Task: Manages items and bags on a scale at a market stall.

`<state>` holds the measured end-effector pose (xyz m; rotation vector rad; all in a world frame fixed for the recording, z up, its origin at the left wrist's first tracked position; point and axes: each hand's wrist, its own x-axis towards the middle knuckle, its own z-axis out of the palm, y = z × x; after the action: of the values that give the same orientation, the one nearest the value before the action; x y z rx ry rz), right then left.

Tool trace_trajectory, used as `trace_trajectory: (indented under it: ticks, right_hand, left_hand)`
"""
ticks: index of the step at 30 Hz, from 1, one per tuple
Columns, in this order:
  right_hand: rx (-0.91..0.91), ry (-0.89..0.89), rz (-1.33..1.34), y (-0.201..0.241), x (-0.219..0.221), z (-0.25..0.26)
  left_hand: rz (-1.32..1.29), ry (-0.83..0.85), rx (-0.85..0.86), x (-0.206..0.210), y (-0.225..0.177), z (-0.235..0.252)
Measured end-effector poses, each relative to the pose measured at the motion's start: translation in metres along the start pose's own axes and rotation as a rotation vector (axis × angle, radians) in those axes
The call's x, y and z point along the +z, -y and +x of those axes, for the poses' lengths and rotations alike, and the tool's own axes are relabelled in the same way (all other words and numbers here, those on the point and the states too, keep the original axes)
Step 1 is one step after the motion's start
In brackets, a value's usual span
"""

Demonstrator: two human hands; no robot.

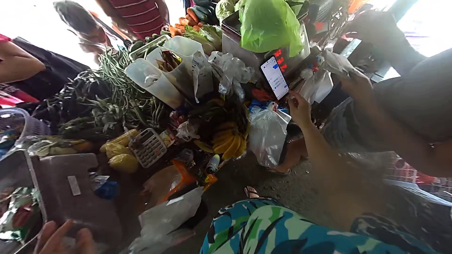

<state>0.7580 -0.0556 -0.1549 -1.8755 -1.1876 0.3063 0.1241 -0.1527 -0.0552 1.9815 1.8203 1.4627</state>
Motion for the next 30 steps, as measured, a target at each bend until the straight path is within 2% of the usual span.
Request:
trace_trajectory:
  ticks: [5, 10, 16, 30]
  right_hand:
    - [-0.078, -0.099, 0.008, 0.000, 0.008, 0.000]
    - [-0.068, -0.086, -0.018, -0.005, 0.012, 0.003]
    - [-0.145, -0.081, -0.069, -0.006, 0.014, -0.004]
    - [-0.170, -0.244, 0.011, 0.003, 0.004, -0.014]
  left_hand:
    - [-0.031, -0.010, -0.066, 0.011, -0.014, -0.007]
    - [-0.023, -0.020, -0.081, 0.017, -0.022, -0.010]
    - [-0.048, -0.020, -0.106, 0.024, -0.029, -0.015]
    - [-0.034, -0.046, -0.079, 0.018, -0.045, -0.027]
